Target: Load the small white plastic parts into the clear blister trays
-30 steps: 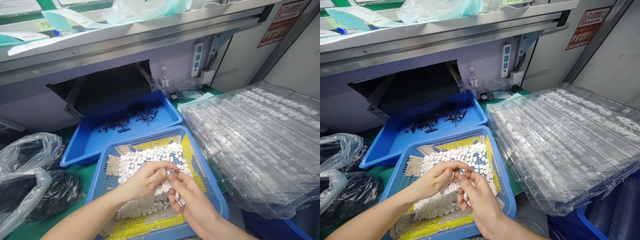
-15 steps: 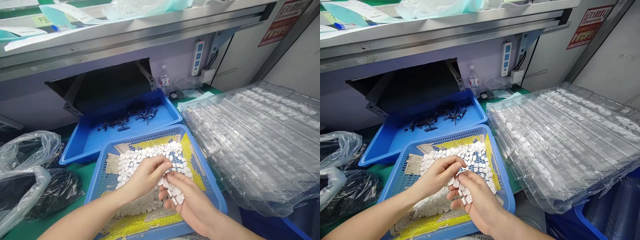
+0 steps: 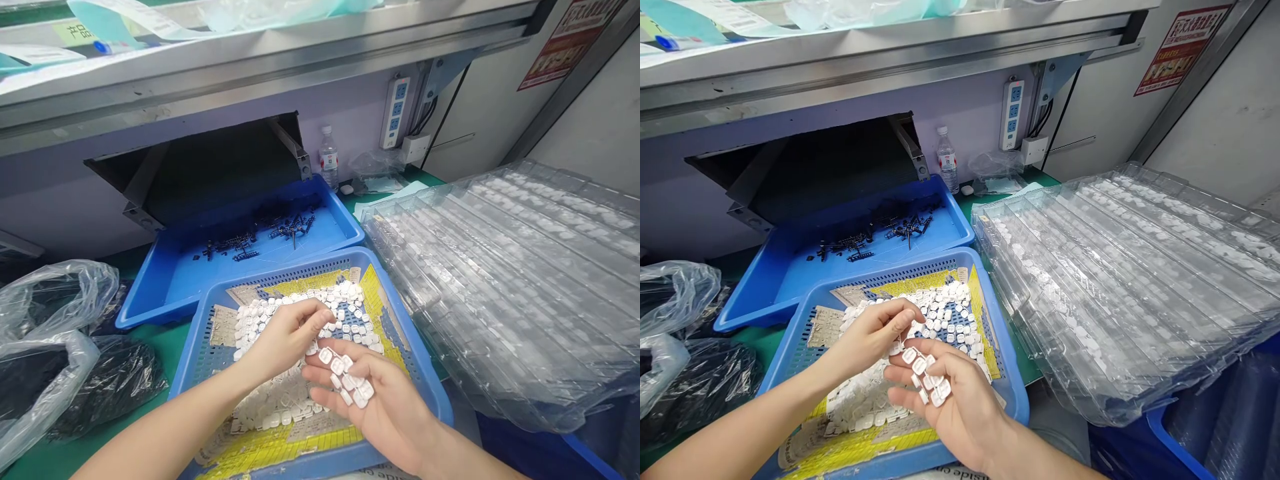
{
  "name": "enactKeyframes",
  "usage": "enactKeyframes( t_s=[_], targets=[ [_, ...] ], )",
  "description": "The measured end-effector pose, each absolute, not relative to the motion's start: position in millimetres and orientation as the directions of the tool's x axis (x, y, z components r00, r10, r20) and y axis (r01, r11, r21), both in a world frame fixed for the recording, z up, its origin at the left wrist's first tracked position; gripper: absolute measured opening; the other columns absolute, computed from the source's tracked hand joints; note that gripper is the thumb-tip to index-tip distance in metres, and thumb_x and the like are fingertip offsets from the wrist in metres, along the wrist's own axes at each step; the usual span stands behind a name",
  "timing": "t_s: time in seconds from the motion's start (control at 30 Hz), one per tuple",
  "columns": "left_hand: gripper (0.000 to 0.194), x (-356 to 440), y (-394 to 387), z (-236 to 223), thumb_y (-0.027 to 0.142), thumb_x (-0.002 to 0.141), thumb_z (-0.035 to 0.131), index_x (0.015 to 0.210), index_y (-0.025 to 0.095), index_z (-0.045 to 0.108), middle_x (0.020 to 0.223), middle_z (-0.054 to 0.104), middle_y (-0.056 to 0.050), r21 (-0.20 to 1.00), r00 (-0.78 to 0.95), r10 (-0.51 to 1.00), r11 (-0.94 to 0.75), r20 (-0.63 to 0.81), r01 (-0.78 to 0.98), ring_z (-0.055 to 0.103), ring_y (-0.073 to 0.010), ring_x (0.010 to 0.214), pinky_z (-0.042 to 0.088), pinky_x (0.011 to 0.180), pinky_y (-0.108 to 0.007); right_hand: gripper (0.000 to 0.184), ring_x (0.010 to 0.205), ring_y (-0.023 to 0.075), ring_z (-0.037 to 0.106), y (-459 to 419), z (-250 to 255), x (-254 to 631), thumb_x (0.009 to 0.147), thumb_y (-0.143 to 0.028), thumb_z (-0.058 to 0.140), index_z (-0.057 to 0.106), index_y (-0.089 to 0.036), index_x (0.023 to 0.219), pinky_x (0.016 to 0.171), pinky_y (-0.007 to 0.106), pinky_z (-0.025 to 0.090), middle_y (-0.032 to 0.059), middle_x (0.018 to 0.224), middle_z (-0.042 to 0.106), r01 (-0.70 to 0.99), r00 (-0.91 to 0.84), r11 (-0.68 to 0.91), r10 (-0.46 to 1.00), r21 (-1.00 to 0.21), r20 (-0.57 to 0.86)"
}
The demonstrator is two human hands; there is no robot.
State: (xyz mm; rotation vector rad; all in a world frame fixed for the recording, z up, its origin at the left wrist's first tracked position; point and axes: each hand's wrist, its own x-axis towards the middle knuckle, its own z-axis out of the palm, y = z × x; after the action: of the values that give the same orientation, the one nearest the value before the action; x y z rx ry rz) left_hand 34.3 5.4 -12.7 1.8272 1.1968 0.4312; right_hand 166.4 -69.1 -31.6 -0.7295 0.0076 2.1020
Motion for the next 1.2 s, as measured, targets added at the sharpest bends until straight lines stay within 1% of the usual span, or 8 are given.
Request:
enactKeyframes(
  t_s=[0.1,0.23,0.43,0.7,0.8,1.2],
  targets=[
    [0.030,33.6,6.9,-13.4,0.038,0.081,0.038,0.072,0.016,0.056,0.064,0.053,0.001,0.824,0.469,0.866,-0.134,-0.174,0.551,0.044,-0.0115,0.058,0.033,0.054,-0.022,0.041,0.091,0.0239,0.059,-70.5,-33.8,166.7,0.063,-0.007,0.042,0.055,-0.005,0.102,0.086,0.039,0.042,0.0158,0.096,0.063,-0.762,-0.424,-0.595,0.758,-0.258,-0.495],
    [0.030,32.8,6.4,-13.2,0.039,0.081,0.038,0.073,0.016,0.056,0.065,0.053,0.001,0.830,0.477,0.859,-0.120,-0.188,0.544,0.045,-0.0117,0.060,0.034,0.055,-0.022,0.045,0.096,0.0259,0.057,-70.8,-35.6,167.1,0.064,-0.006,0.040,0.054,-0.004,0.106,0.087,0.041,0.041,0.0163,0.098,0.063,-0.766,-0.441,-0.596,0.760,-0.241,-0.478],
    [0.031,33.1,5.5,-12.5,0.039,0.081,0.038,0.072,0.016,0.056,0.064,0.051,0.001,0.825,0.482,0.855,-0.127,-0.190,0.551,0.044,-0.0116,0.060,0.033,0.055,-0.022,0.044,0.096,0.0267,0.057,-71.2,-35.4,168.0,0.063,-0.006,0.041,0.056,-0.004,0.103,0.088,0.043,0.040,0.0170,0.098,0.063,-0.772,-0.443,-0.595,0.756,-0.225,-0.481],
    [0.032,33.0,6.1,-12.2,0.040,0.081,0.036,0.072,0.015,0.055,0.062,0.049,0.002,0.826,0.499,0.845,-0.137,-0.190,0.547,0.041,-0.0108,0.057,0.033,0.053,-0.023,0.043,0.092,0.0245,0.059,-69.8,-34.9,168.0,0.061,-0.007,0.039,0.058,-0.005,0.100,0.089,0.042,0.039,0.0161,0.096,0.064,-0.772,-0.444,-0.596,0.754,-0.222,-0.484],
    [0.032,33.0,6.4,-12.2,0.040,0.081,0.036,0.071,0.016,0.054,0.063,0.050,0.001,0.824,0.502,0.843,-0.138,-0.193,0.549,0.041,-0.0109,0.056,0.033,0.053,-0.023,0.042,0.093,0.0253,0.059,-69.6,-35.7,168.1,0.061,-0.008,0.040,0.059,-0.005,0.099,0.089,0.042,0.038,0.0169,0.097,0.063,-0.772,-0.448,-0.597,0.755,-0.219,-0.479],
    [0.034,32.2,5.9,-11.7,0.041,0.082,0.036,0.071,0.016,0.055,0.061,0.049,0.002,0.839,0.517,0.833,-0.130,-0.196,0.528,0.042,-0.0108,0.056,0.034,0.053,-0.022,0.040,0.093,0.0263,0.059,-69.9,-34.9,167.9,0.062,-0.010,0.042,0.058,-0.005,0.098,0.087,0.041,0.040,0.0174,0.096,0.064,-0.768,-0.441,-0.603,0.741,-0.214,-0.506]
  ],
)
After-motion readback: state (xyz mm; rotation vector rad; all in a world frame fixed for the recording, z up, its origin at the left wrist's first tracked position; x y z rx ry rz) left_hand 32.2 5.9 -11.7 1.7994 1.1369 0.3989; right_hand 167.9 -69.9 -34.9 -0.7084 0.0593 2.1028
